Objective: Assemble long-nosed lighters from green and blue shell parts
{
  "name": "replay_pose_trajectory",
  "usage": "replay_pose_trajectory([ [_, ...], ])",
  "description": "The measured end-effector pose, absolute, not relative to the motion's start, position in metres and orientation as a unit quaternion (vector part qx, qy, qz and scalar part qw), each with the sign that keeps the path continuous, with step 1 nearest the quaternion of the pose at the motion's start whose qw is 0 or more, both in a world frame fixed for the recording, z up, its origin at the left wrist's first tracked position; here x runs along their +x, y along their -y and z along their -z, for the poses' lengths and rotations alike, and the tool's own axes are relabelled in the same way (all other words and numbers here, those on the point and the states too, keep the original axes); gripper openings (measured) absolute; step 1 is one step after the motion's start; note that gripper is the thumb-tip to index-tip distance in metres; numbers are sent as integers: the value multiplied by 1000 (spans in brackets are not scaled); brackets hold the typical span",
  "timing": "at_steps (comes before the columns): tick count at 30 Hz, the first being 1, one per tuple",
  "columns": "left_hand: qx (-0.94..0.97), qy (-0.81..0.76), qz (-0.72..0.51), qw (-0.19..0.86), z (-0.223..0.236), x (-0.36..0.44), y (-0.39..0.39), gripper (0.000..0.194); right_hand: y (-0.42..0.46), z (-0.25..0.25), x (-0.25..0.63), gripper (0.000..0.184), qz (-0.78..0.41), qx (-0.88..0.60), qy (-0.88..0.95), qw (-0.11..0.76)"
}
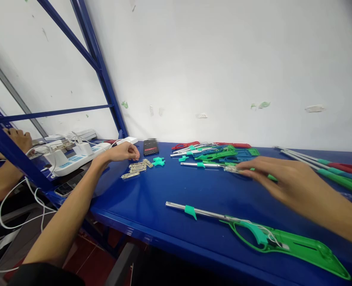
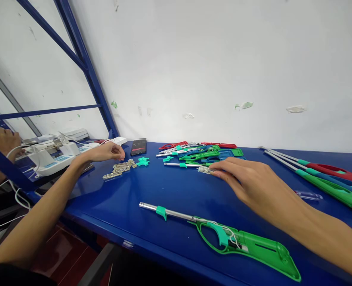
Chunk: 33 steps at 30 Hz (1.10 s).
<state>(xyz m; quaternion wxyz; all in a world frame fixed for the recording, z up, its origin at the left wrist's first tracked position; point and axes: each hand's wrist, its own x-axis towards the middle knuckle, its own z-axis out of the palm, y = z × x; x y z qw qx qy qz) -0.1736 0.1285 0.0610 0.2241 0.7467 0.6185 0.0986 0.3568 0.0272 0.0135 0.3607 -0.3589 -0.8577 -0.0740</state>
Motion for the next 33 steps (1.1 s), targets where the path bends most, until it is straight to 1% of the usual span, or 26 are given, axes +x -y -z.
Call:
replay_pose_trajectory([
  [4, 738, -626, -167, 190, -73, -161, -116, 43, -25, -17, 353, 40, 62, -365, 856, 361],
  [7, 734, -615, -245, 151, -84, -141, -93, 36, -15, -26, 347, 38, 47, -377, 854, 356],
  [8, 735, -603, -278, 137, -87, -131, -83, 34, -9, -30, 345, 36, 41, -381, 855, 350],
  [10, 739, -572, -337, 120, -91, -105, -59, 36, 6, -37, 338, 36, 31, -383, 859, 339],
  [13, 752, -521, -385, 121, -92, -55, -22, 36, 32, -41, 327, 37, 21, -376, 857, 353],
  [14, 759, -499, -398, 129, -91, -36, -10, 34, 40, -40, 324, 37, 34, -367, 849, 378],
  [16, 769, -423, -443, 184, -91, -2, 8, 22, 53, -38, 319, 38, 76, -377, 822, 419],
  [18, 762, -371, -472, 242, -91, 25, 21, 13, 60, -38, 315, 37, 109, -393, 805, 431],
  [20, 756, -338, -484, 282, -90, 43, 27, 14, 60, -41, 312, 37, 116, -400, 801, 430],
  [25, 728, -322, -522, 306, -88, 57, 26, 10, 55, -51, 314, 31, 98, -401, 790, 453],
  [28, 725, -324, -519, 317, -88, 57, 23, 1, 53, -48, 320, 30, 71, -426, 766, 477],
  [33, 736, -324, -504, 315, -88, 60, 24, 7, 52, -37, 328, 31, 42, -449, 747, 489],
])
